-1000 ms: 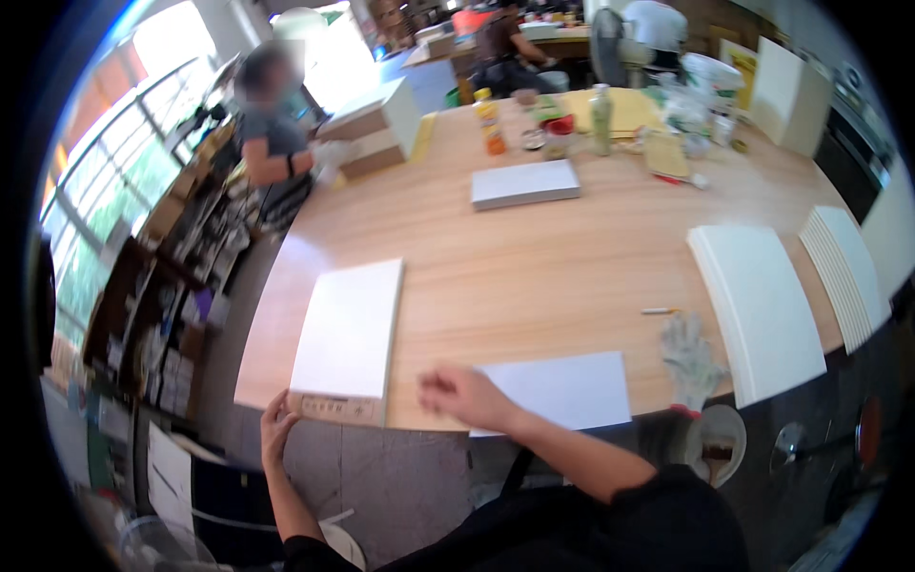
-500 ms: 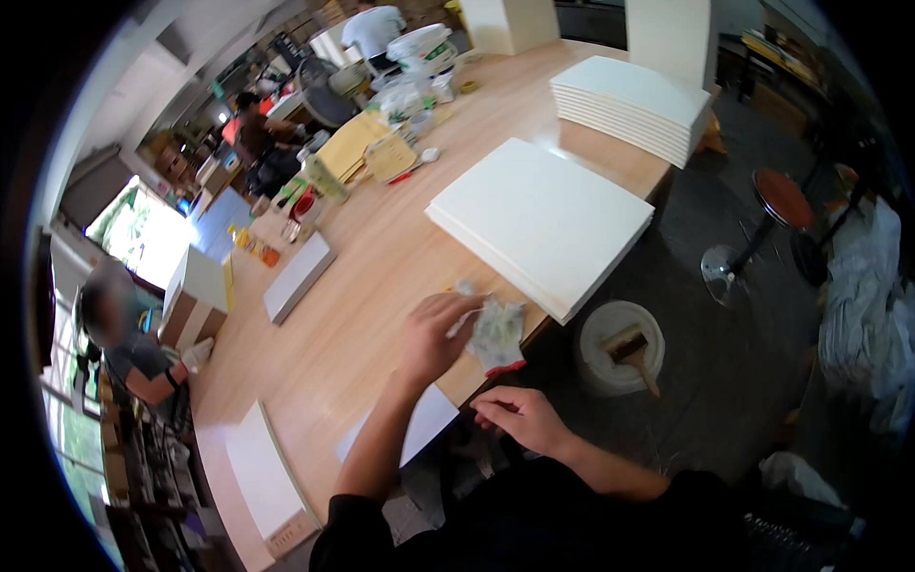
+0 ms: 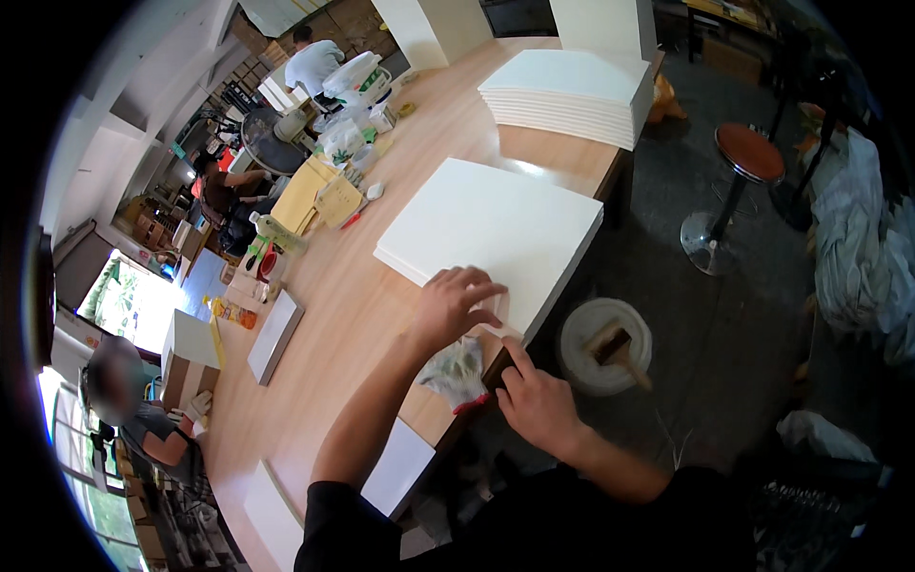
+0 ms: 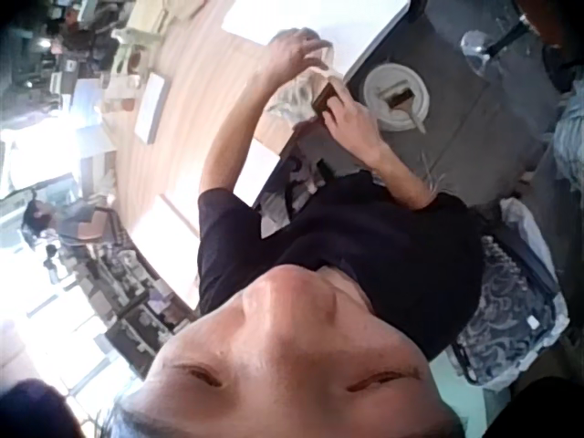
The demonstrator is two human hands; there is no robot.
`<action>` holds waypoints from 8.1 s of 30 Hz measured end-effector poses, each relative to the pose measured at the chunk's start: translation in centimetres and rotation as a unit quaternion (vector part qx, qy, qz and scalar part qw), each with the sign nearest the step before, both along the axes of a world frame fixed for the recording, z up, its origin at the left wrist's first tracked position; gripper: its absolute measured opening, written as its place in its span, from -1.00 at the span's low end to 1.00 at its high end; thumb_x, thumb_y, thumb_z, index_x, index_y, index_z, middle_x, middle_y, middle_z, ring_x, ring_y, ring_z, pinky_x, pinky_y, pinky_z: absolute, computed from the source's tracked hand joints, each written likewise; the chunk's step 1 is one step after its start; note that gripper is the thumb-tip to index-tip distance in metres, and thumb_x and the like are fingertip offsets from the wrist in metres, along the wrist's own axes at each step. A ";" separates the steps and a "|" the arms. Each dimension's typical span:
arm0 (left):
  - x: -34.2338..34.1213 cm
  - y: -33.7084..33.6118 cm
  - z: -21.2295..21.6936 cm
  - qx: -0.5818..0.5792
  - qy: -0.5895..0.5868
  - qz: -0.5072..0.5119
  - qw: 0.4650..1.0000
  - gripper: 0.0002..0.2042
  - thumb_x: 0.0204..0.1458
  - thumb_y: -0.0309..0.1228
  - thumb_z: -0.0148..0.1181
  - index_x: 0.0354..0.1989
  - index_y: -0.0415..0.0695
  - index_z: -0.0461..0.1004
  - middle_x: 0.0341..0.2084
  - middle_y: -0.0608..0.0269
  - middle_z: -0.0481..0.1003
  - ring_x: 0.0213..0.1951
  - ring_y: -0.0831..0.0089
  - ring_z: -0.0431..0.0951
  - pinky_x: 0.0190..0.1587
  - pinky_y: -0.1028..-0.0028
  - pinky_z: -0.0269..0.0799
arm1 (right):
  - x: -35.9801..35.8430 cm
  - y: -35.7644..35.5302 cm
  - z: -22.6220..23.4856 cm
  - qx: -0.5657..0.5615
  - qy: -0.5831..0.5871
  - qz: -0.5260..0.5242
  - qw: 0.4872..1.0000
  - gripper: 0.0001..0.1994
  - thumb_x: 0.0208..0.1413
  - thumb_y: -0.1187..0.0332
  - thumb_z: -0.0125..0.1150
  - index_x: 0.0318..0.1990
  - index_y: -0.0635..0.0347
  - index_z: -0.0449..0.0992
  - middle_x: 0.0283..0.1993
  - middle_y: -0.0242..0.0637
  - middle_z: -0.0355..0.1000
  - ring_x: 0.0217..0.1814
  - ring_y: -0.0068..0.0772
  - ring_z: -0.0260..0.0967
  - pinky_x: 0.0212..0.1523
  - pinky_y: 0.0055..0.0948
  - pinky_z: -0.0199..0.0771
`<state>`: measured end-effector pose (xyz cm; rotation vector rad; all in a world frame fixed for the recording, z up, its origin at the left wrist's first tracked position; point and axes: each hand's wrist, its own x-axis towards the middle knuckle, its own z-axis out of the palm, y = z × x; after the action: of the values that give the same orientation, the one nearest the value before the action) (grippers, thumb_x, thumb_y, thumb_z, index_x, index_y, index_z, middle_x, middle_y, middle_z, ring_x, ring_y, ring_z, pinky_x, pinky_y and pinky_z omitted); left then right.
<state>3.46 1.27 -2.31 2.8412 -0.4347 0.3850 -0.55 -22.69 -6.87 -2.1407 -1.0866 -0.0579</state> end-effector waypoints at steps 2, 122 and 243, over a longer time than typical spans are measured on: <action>-0.5 0.8 -1.1 0.049 -0.075 -0.075 0.993 -0.66 0.03 -0.20 0.45 0.00 0.10 0.62 -0.12 0.33 0.57 0.00 0.22 0.61 0.05 0.22 0.52 | 0.0 0.0 -0.1 0.018 0.023 0.002 1.000 -0.77 0.16 0.30 0.38 -0.27 0.22 0.45 0.46 -0.10 0.30 -0.29 -0.02 0.62 -0.32 -0.09 0.64; -47.7 -4.3 -7.9 -0.230 -0.096 0.657 0.711 -0.47 -0.03 -0.49 0.52 0.20 -0.16 0.61 0.33 0.21 0.51 0.46 0.01 0.24 0.48 0.11 0.21 | -5.2 18.2 -2.6 -0.031 0.171 0.302 0.937 -0.77 0.18 0.41 0.42 -0.07 0.35 0.65 -0.32 -0.20 0.55 -0.37 -0.37 0.48 -0.27 -0.38 0.51; -58.7 1.3 3.9 0.258 -0.192 0.530 0.784 -0.81 0.20 -0.39 0.25 -0.04 0.10 0.66 0.22 0.44 0.58 0.36 0.31 0.46 0.52 0.10 0.28 | -22.8 30.8 -3.2 0.029 0.724 0.375 0.578 -0.50 0.53 0.24 0.00 0.48 0.27 0.20 0.35 -0.11 0.45 0.32 -0.13 0.48 0.26 -0.16 0.58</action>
<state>-55.25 2.54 1.58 3.2064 1.2940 1.1921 -23.40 8.10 -10.06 -0.7777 -0.6945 1.6884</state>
